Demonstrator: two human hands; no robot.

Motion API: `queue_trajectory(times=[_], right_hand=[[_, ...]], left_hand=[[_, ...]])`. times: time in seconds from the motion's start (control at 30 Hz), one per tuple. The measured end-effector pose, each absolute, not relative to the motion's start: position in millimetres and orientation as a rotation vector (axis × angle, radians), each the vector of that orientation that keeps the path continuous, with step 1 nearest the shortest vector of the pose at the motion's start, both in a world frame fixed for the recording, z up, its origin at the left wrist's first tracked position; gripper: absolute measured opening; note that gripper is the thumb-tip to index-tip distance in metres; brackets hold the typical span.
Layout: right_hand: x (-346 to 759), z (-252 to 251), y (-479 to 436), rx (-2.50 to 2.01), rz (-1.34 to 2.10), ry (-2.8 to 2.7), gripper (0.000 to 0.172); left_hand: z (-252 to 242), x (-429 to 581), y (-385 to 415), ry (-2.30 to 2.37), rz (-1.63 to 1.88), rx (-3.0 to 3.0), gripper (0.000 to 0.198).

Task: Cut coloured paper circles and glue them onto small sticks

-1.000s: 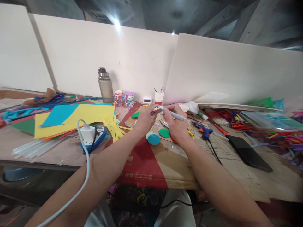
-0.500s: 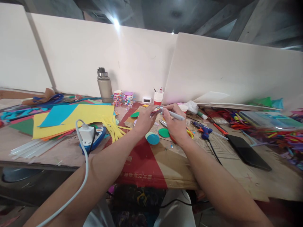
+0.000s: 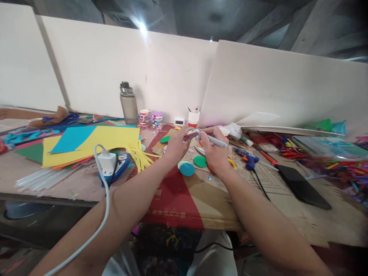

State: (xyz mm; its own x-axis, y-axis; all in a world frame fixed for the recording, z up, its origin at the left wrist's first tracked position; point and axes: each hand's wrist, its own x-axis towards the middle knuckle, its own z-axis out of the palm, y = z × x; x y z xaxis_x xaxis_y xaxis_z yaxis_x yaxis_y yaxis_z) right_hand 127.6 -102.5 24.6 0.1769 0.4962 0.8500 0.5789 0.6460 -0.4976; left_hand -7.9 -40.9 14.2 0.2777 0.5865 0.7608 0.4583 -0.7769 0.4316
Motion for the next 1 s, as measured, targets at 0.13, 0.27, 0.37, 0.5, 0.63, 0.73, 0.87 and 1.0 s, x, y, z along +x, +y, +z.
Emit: queue_trajectory(times=[0.13,0.27,0.37,0.5,0.63,0.73,0.87,1.0], right_hand=[[128.5,22.9,-100.1,-0.973,-0.054,-1.481,0.016],[128.6,22.0,-98.4,-0.969,-0.046,-1.476,0.014],[127.8,22.3,-98.4,-0.978,-0.060,-1.475,0.014],[126.7,22.8,-98.6,-0.988,-0.082,-1.478,0.013],[126.9,23.0,-99.3,-0.982,-0.072,-1.475,0.013],[127.6,23.2,-100.6,-0.976,-0.071,-1.460,0.014],[127.7,23.0,-101.5,-0.966,-0.068,-1.469,0.014],[126.7,21.0,-100.2,-0.964,-0.049,-1.506,0.014]], left_hand=[[12.3,-6.8,-39.3,0.960,1.550,2.422,0.026],[11.2,-6.9,-39.2,0.944,1.547,2.445,0.029],[10.5,-7.1,-39.3,0.937,1.548,2.443,0.029],[9.2,-7.0,-39.3,0.894,1.557,2.440,0.032],[10.5,-7.2,-40.7,0.933,1.523,2.411,0.033],[13.1,-7.4,-42.4,0.994,1.495,2.374,0.033],[15.0,-7.6,-43.6,1.021,1.488,2.364,0.032],[15.4,-7.6,-44.0,1.017,1.482,2.376,0.034]])
